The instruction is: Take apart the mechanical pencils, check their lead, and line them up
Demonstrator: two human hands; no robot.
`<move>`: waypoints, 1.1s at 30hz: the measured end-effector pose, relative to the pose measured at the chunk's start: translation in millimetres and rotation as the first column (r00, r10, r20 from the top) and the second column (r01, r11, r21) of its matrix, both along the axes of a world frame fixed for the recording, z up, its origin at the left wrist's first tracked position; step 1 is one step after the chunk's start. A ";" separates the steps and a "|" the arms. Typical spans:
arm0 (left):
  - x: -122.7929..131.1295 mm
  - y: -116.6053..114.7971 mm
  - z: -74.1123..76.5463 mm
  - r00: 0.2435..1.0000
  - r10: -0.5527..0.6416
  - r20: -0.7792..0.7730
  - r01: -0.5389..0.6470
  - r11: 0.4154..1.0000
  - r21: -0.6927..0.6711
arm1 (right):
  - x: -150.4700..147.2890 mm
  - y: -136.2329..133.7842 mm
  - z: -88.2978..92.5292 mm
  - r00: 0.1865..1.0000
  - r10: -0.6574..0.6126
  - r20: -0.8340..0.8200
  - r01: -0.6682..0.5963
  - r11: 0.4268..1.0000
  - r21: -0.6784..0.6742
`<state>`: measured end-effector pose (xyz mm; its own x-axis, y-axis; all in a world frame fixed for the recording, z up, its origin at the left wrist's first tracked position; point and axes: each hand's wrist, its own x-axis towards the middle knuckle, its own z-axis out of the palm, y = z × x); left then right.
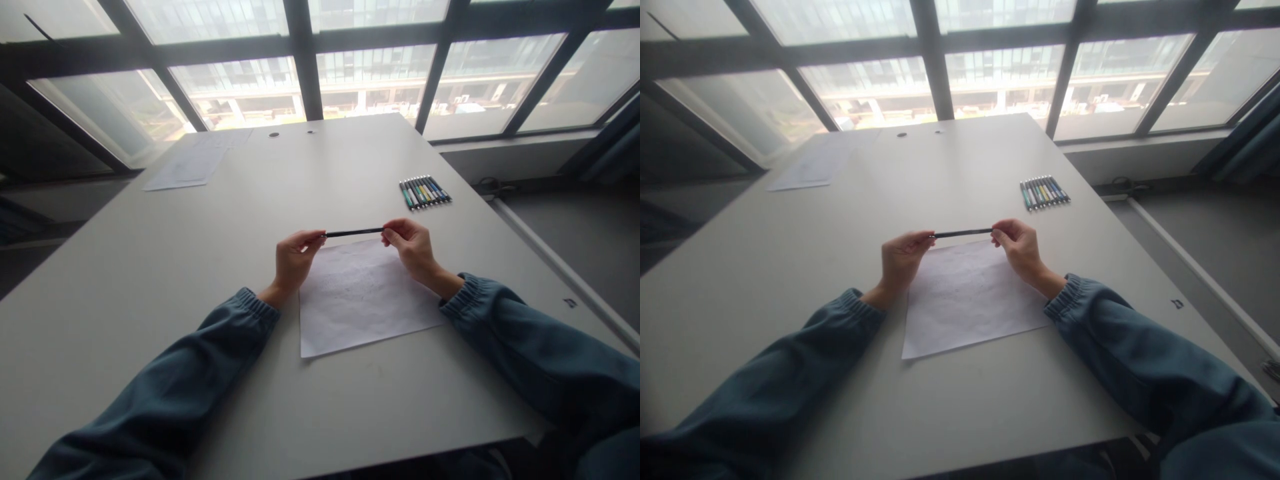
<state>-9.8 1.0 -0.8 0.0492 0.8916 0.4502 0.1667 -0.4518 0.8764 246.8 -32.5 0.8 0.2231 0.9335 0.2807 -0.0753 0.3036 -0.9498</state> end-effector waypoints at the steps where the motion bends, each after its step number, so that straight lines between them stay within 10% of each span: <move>1: 0.4 -0.2 0.7 1.000 0.006 -0.010 -0.005 1.000 0.019 | 0.3 0.2 -0.5 1.000 0.000 0.003 0.000 1.000 0.004; 33: -0.1 -2.3 4.5 0.996 -0.018 -0.090 0.019 1.000 0.003 | 2.3 -0.6 -2.0 0.995 -0.063 0.071 0.062 0.998 0.022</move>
